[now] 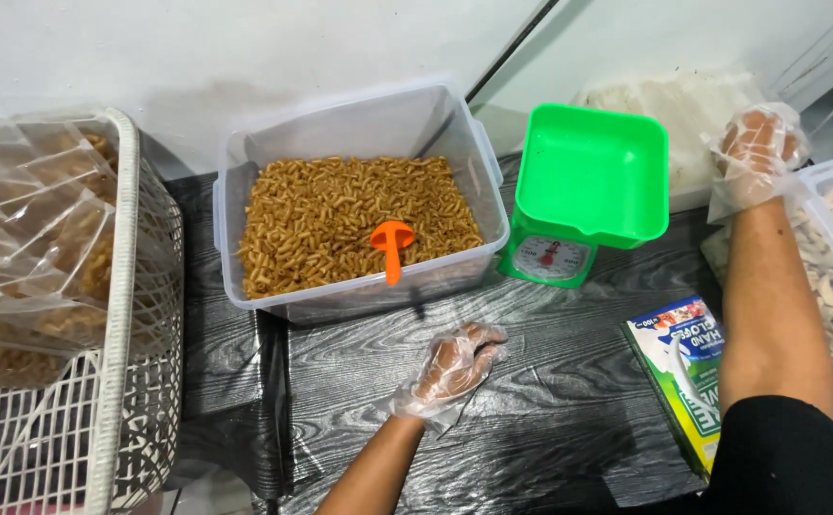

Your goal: Packaging dried larvae into small plastic bags, weighing them on a scale, and organizing them in a basket.

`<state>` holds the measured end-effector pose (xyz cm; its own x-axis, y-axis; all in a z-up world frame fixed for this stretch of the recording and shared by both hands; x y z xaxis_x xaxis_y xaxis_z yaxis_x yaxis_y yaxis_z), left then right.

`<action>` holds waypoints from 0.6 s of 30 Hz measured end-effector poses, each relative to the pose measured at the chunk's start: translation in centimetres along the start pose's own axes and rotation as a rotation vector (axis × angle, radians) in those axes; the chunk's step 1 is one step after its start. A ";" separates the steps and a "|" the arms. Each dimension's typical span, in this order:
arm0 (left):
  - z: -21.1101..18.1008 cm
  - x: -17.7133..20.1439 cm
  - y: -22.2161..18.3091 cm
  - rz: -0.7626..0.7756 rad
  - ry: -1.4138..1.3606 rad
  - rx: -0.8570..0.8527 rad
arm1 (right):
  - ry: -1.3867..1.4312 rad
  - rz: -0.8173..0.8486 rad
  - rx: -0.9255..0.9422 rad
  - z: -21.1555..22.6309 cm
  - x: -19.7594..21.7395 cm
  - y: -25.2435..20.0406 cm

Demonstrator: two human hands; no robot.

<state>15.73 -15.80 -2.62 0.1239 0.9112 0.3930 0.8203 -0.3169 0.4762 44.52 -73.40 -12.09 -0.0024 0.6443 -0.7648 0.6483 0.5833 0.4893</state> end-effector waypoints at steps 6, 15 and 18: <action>0.6 -0.2 -0.2 0.001 0.027 0.015 | 1.667 0.823 -0.211 11.2 -4.3 -3.5; 0.2 0.0 0.0 0.025 0.021 0.031 | 2.568 2.121 -2.306 13.5 -2.8 -6.4; -0.2 0.3 0.0 -0.010 0.039 -0.031 | 2.767 2.427 -2.547 15.0 -1.4 -7.3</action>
<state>15.62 -15.60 -2.34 0.0934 0.9036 0.4181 0.8034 -0.3165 0.5044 51.20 -85.96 -20.86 -0.4561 -0.5632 -0.6890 0.8899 -0.2802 -0.3601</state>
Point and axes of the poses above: each hand's wrist, its own y-axis towards the middle knuckle, its own x-axis out of the back of the hand, z = x × y, the point moved 9 cm from there along y, towards the middle knuckle, and after that the axes turned 9 degrees about -z, right-handed, at the moved point
